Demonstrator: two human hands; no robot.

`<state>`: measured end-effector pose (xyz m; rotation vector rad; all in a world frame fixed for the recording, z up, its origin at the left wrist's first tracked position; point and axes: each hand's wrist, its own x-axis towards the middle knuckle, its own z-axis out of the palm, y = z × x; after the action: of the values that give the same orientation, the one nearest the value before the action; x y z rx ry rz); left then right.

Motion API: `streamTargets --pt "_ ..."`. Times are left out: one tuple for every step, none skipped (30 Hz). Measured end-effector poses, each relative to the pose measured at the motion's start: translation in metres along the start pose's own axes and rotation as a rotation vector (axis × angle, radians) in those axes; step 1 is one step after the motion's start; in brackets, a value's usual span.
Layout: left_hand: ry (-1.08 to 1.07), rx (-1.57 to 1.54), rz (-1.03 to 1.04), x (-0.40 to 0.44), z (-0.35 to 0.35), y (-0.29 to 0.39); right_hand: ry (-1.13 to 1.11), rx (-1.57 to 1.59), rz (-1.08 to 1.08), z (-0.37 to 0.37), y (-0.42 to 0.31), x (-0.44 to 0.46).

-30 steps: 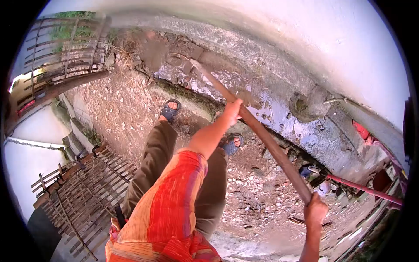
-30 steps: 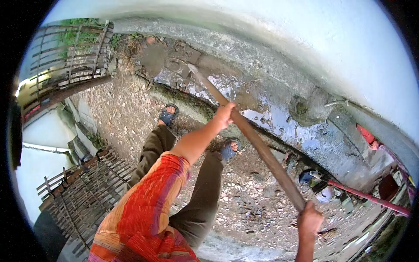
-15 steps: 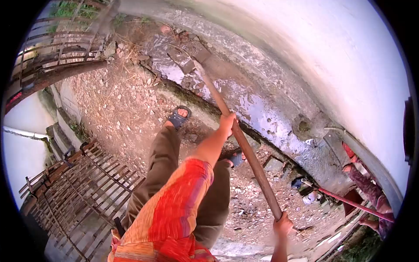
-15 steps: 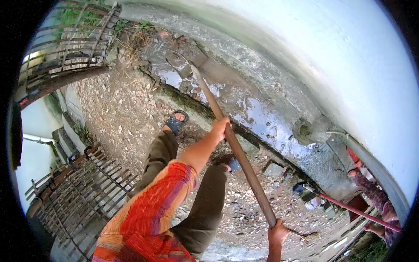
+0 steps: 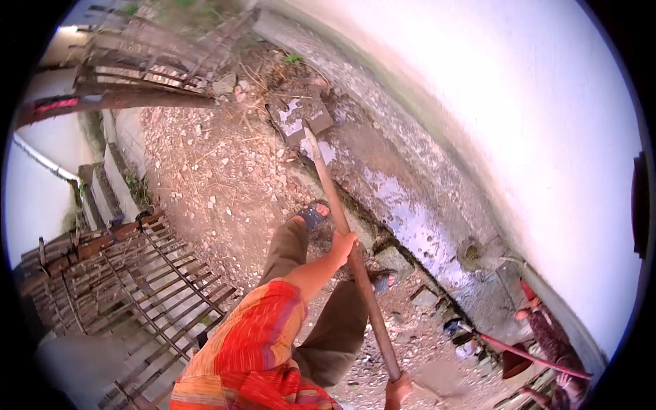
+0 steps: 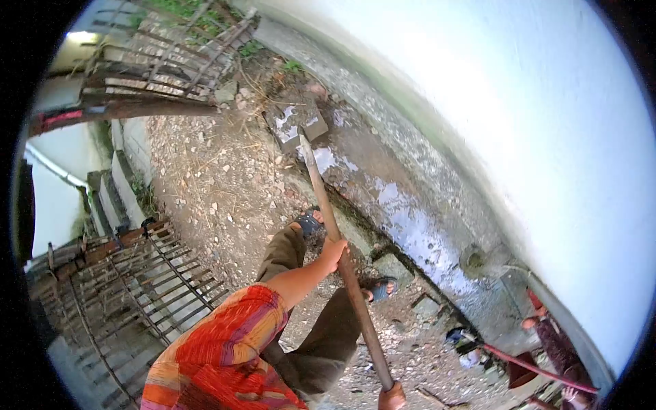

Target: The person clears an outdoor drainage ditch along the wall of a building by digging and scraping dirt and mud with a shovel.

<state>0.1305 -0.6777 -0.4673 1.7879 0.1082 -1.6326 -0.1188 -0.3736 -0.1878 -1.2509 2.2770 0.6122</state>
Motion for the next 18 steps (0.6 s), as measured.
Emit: streamTargets --pt "0.004 0.016 0.049 -0.012 -0.003 0.011 -0.089 -0.084 -0.009 -0.009 0.0 -0.004" --pt "0.012 -0.009 0.066 -0.025 -0.006 0.023 -0.175 -0.171 -0.018 -0.021 0.001 -0.006" --pt "0.006 0.03 0.035 -0.038 -0.009 0.034 -0.169 -0.111 -0.032 -0.022 0.005 -0.011" --pt "0.005 0.065 0.002 -0.053 -0.012 0.043 -0.168 -0.055 -0.052 -0.02 0.02 -0.016" --pt "0.107 0.003 -0.019 -0.062 -0.013 0.042 -0.139 0.127 -0.108 0.005 0.051 -0.019" --pt "0.137 -0.034 -0.004 -0.067 -0.018 0.036 -0.236 -0.07 -0.022 -0.018 0.043 -0.021" --pt "0.113 -0.057 0.031 -0.072 -0.022 0.031 -0.201 -0.046 -0.043 -0.023 0.048 -0.021" --pt "0.086 -0.079 0.064 -0.076 -0.027 0.021 -0.166 -0.022 -0.061 -0.033 0.056 -0.022" --pt "0.117 -0.12 0.108 -0.095 -0.026 0.026 -0.156 -0.04 -0.099 -0.042 0.067 -0.019" --pt "0.129 -0.154 0.123 -0.108 -0.025 0.031 -0.187 -0.003 -0.085 -0.052 0.08 -0.017" --pt "0.14 -0.147 0.081 -0.119 -0.027 0.027 -0.216 0.031 -0.067 -0.065 0.093 -0.018" --pt "0.151 -0.144 0.038 -0.134 -0.027 0.025 -0.2 0.011 -0.096 -0.081 0.104 -0.016" --pt "0.159 -0.185 0.051 -0.147 -0.026 0.024 -0.18 -0.073 -0.16 -0.097 0.115 -0.011" --pt "0.168 -0.238 0.033 -0.165 -0.025 0.024 -0.159 -0.162 -0.222 -0.118 0.123 -0.009" --pt "0.181 -0.291 0.01 -0.181 -0.025 0.018 -0.126 -0.273 -0.27 -0.156 0.116 -0.013" --pt "0.196 -0.34 0.013 -0.187 -0.023 0.004 -0.101 -0.34 -0.316 -0.185 0.117 -0.015" --pt "0.169 -0.372 -0.024 -0.18 -0.023 -0.02 -0.077 -0.408 -0.357 -0.213 0.121 -0.014" --pt "0.14 -0.404 -0.058 -0.184 -0.022 -0.036 -0.05 -0.466 -0.39 -0.241 0.124 -0.016"
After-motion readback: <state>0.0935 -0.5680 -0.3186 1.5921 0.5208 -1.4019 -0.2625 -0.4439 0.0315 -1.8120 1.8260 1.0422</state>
